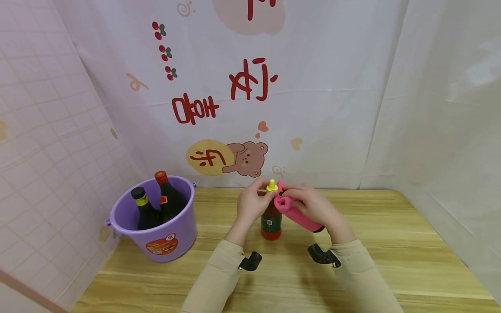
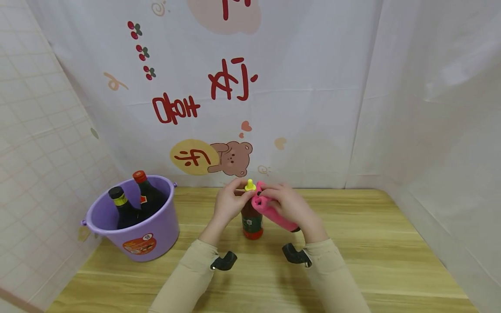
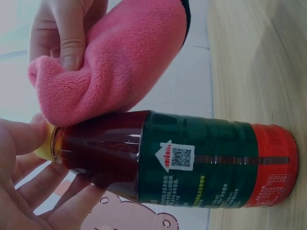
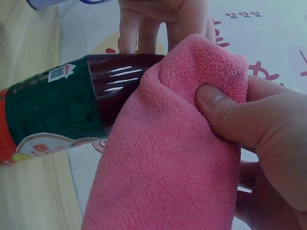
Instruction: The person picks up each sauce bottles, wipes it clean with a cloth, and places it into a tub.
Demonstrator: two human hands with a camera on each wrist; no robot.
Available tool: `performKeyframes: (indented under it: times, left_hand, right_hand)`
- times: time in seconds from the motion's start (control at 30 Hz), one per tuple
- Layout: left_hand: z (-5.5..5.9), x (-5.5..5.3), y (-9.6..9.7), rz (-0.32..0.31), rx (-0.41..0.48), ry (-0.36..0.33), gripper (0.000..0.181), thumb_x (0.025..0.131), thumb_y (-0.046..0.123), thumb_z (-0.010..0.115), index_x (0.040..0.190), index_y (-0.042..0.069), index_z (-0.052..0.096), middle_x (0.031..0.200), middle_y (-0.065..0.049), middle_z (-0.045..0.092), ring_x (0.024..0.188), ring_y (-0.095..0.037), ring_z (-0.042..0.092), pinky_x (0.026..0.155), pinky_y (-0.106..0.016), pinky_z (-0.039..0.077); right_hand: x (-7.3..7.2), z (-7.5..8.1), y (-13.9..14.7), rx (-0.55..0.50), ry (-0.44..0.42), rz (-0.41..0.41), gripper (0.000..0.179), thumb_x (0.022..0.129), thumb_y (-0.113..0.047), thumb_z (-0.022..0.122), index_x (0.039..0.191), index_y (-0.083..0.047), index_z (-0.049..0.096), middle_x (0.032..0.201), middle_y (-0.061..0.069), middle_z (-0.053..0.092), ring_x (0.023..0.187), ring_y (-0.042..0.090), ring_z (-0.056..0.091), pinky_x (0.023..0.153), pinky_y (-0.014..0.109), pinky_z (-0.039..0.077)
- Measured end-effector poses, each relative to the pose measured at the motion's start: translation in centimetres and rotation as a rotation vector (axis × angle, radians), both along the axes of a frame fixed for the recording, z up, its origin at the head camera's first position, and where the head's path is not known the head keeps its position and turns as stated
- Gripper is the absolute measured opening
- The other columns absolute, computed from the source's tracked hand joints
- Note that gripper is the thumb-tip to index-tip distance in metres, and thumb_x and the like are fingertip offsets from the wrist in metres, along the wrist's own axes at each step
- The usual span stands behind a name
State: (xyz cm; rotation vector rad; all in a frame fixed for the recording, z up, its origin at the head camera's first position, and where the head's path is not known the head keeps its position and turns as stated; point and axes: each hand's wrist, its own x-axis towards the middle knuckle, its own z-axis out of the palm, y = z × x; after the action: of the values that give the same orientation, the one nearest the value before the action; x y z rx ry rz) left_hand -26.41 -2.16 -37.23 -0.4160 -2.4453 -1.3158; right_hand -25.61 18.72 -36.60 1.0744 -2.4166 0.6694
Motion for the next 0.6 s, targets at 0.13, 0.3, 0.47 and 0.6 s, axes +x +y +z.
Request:
performKeyframes:
  times: [0.13,0.3,0.47,0.6]
  left_hand:
    - [0.0,0.1,0.0,-0.004,0.003,0.005,0.027,0.089,0.031,0.075,0.113,0.020,0.068,0.113,0.000,0.072,0.095,-0.021,0.071,0.073,-0.033,0.058]
    - [0.0,0.1,0.0,0.003,0.001,0.006,0.027,0.089,0.031,0.076,0.113,0.021,0.069,0.112,0.000,0.072,0.095,-0.020,0.071,0.074,-0.036,0.057]
    - [-0.1,0.0,0.0,0.012,-0.009,0.015,0.027,0.089,0.032,0.076,0.112,0.020,0.069,0.112,-0.001,0.072,0.093,-0.020,0.072,0.074,-0.037,0.057]
    - [0.0,0.0,0.0,0.013,-0.013,0.016,0.027,0.089,0.032,0.076,0.112,0.020,0.068,0.112,-0.001,0.072,0.093,-0.020,0.072,0.075,-0.037,0.057]
  right_hand:
    - [-0.1,-0.4,0.1,0.006,-0.007,0.021,0.024,0.087,0.000,0.072,0.108,-0.011,0.073,0.125,0.011,0.066,0.105,0.032,0.061,0.089,0.049,0.051]
    - [-0.2,-0.9,0.2,0.006,-0.036,0.061,0.022,0.086,0.002,0.072,0.103,-0.012,0.072,0.120,0.008,0.069,0.105,0.028,0.064,0.090,0.048,0.051]
    - [-0.3,-1.5,0.4,-0.002,-0.054,0.074,0.025,0.087,0.006,0.070,0.104,-0.011,0.073,0.110,0.006,0.070,0.099,0.025,0.065,0.086,0.045,0.054]
    - [-0.3,-2.1,0.6,-0.013,-0.025,0.109,0.027,0.085,0.011,0.068,0.104,-0.008,0.073,0.108,0.009,0.070,0.095,0.026,0.065,0.084,0.044,0.054]
